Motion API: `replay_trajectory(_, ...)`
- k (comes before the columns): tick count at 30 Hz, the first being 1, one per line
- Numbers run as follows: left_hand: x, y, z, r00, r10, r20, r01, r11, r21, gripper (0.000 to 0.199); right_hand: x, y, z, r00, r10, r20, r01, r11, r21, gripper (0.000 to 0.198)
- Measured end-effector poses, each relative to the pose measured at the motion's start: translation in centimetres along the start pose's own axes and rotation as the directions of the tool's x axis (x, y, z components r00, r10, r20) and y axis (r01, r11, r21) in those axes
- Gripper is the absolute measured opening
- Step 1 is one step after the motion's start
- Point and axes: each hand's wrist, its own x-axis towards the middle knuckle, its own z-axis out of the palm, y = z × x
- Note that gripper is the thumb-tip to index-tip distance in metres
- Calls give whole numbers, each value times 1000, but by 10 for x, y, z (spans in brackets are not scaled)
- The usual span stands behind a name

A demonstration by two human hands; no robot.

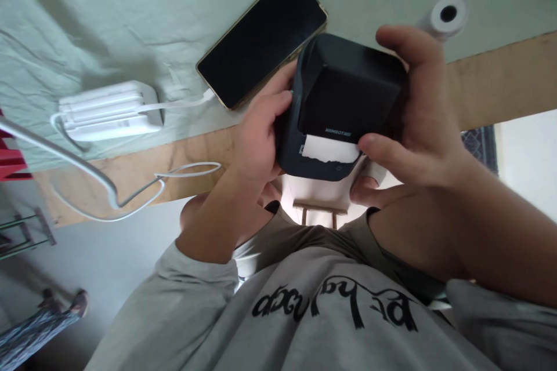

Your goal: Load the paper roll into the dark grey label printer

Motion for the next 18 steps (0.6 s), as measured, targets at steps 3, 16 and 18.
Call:
replay_trajectory(3,1,-1,-4,1000,-7,0,7,1000,17,25,1,1,-2,997,-75,33,75,997,-8,79)
replay_trajectory(16,3,-3,-8,999,29,18,-29,999,-38,25,-1,-20,-9,997,74,33,-70,991,-111,82)
replay_trajectory(18,2,-3,-4,999,37,25,-34,994,-108,23,-2,-22,-12,997,-7,-78,-9,980,-198,79)
